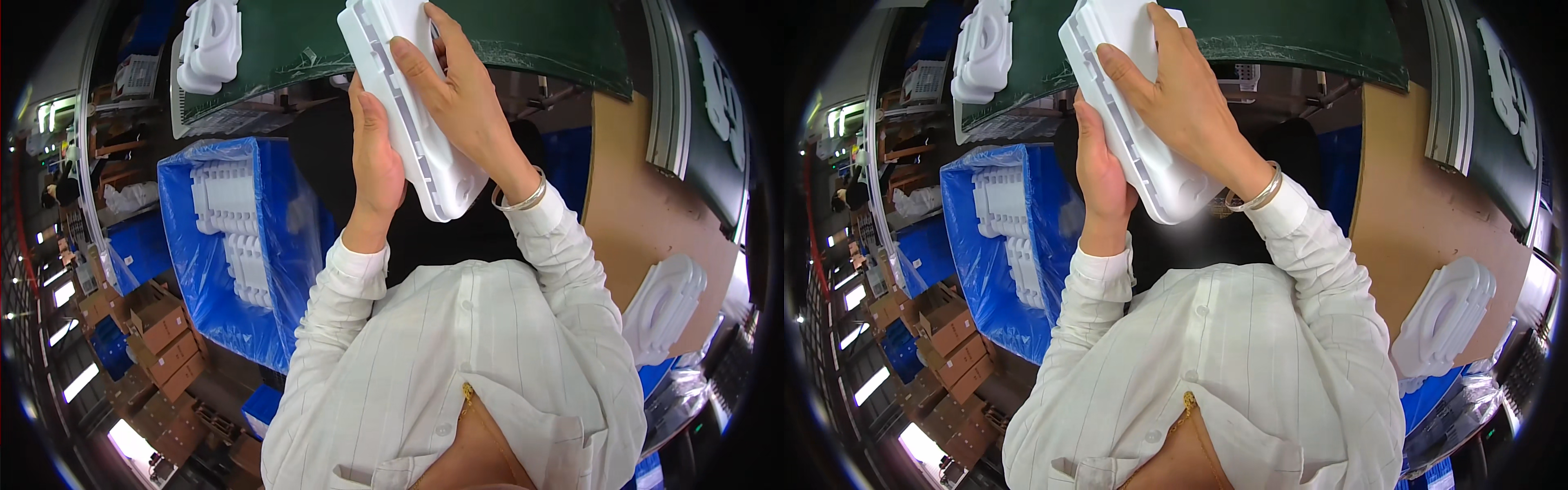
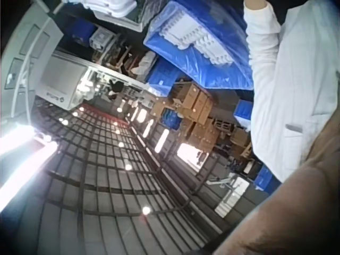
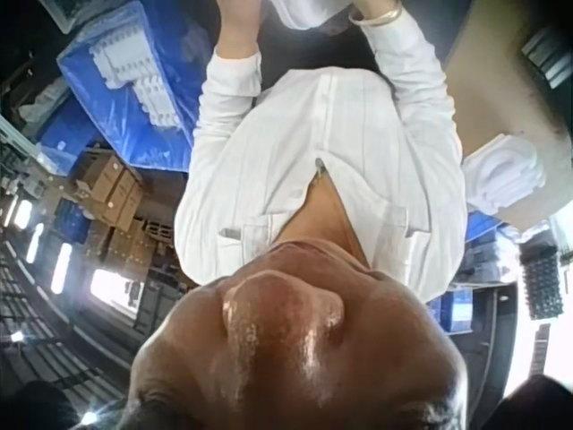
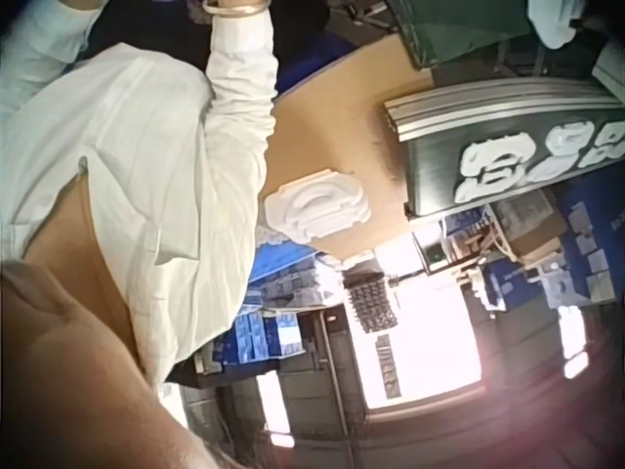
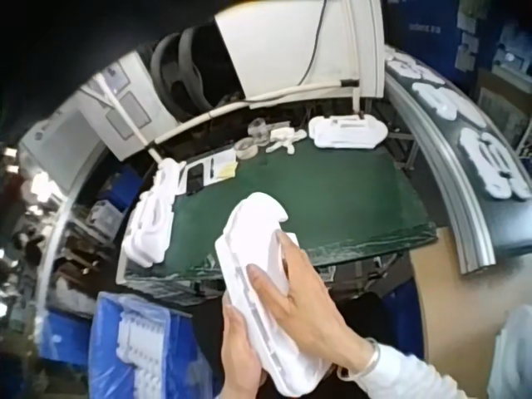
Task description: Manually assembling white plastic housings by joining halves together and applying a treatment with a small brush.
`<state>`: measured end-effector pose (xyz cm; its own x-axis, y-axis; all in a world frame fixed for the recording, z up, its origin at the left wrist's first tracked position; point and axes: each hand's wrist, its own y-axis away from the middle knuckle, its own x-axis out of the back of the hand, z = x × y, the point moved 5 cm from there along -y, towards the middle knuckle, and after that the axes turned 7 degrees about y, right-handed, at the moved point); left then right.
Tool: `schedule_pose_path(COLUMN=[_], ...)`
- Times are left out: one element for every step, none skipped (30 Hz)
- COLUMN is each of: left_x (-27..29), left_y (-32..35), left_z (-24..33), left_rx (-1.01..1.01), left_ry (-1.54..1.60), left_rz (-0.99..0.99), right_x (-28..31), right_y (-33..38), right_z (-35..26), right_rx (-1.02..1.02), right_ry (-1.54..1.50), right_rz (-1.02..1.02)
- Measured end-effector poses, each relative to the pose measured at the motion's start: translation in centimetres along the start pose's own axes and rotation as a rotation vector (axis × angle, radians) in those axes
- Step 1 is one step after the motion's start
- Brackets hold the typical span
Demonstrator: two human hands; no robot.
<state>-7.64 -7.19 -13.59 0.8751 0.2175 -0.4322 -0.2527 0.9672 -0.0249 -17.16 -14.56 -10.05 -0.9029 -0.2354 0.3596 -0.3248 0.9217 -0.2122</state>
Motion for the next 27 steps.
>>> schedule_pose_path(left_x=[0.0, 0.0, 0.2, 0.3, 0.2, 0.2, 0.1, 0.1, 0.1, 0.2, 0.3, 0.4, 0.4, 0.5, 0.5, 0.5, 0.4, 0.1, -0.2, -0.4, -0.5, -0.4, -0.4, -0.5, -0.7, -0.9, -0.8], left_y=[0.0, 0.0, 0.0, -0.1, -0.1, -0.1, -0.1, -0.2, -0.2, -0.3, -0.4, -0.4, -0.5, -0.5, -0.4, -0.4, -0.4, -0.4, -0.3, -0.1, 0.1, 0.2, 0.3, 0.5, 0.6, 0.8, 0.7], left_z=[0.0, -0.1, -0.3, -0.4, -0.4, -0.3, -0.2, -0.2, -0.3, -0.4, -0.5, -0.5, -0.4, -0.4, -0.3, -0.2, -0.1, 0.0, 0.4, 0.7, 0.8, 0.9, 1.0, 1.0, 1.1, 1.2, 1.2], left_rx=[-0.018, -0.016, -0.011, -0.007, -0.004, -0.011, -0.019, -0.021, -0.026, -0.031, -0.038, -0.047, -0.057, -0.058, -0.066, -0.075, -0.082, -0.087, -0.107, -0.127, -0.131, -0.145, -0.16, -0.164, -0.18, -0.197, -0.199], left_ry=[-0.022, -0.022, -0.017, -0.012, -0.011, -0.037, -0.062, -0.063, -0.055, -0.047, -0.049, -0.07, -0.092, -0.089, -0.091, -0.116, -0.138, -0.137, -0.207, -0.278, -0.279, -0.348, -0.415, -0.415, -0.442, -0.47, -0.471], left_rz=[-0.008, -0.009, -0.001, 0.008, 0.006, 0.011, 0.016, 0.015, 0.014, 0.012, 0.009, 0.006, 0.002, 0.017, 0.015, 0.014, 0.01, 0.007, 0.014, 0.023, 0.019, 0.04, 0.062, 0.058, 0.043, 0.032, 0.03], right_x=[0.1, 0.0, 0.0, -0.1, -0.1, -0.2, -0.3, -0.6, -0.9, -1.1, -1.3, -1.3, -1.3, -1.4, -1.5, -1.6, -1.6, -1.6, -1.7, -1.7, -1.9, -2.0, -2.1, -2.2, -2.2, -2.1, -2.2], right_y=[0.0, 0.0, 0.1, 0.0, 0.1, 0.2, 0.3, 0.4, 0.6, 0.7, 0.8, 1.0, 1.2, 1.3, 1.4, 1.4, 1.5, 1.6, 1.6, 1.6, 1.6, 1.7, 1.8, 1.9, 1.9, 1.9, 2.0], right_z=[0.1, 0.0, -0.3, -0.4, -0.3, -0.1, 0.1, 0.3, 0.7, 0.9, 1.0, 0.8, 0.6, 0.5, 0.4, 0.4, 0.4, 0.5, 0.6, 0.7, 1.0, 1.3, 1.4, 1.7, 1.8, 1.6, 1.7], right_rx=[-0.015, -0.017, -0.02, -0.023, -0.025, -0.02, -0.015, -0.013, -0.002, 0.011, 0.018, 0.036, 0.055, 0.063, 0.069, 0.075, 0.081, 0.072, 0.064, 0.068, 0.029, -0.011, -0.007, -0.014, -0.023, -0.02, -0.056], right_ry=[-0.028, -0.028, -0.022, -0.016, -0.015, 0.02, 0.056, 0.055, 0.062, 0.069, 0.068, 0.095, 0.121, 0.119, 0.109, 0.099, 0.1, 0.094, 0.089, 0.088, 0.032, -0.023, -0.023, -0.042, -0.061, -0.062, -0.1], right_rz=[0.01, 0.01, 0.009, 0.007, 0.009, 0.015, 0.021, 0.022, 0.046, 0.07, 0.073, 0.091, 0.109, 0.111, 0.104, 0.096, 0.1, 0.087, 0.074, 0.078, 0.052, 0.026, 0.03, 0.029, 0.027, 0.029, 0.012])
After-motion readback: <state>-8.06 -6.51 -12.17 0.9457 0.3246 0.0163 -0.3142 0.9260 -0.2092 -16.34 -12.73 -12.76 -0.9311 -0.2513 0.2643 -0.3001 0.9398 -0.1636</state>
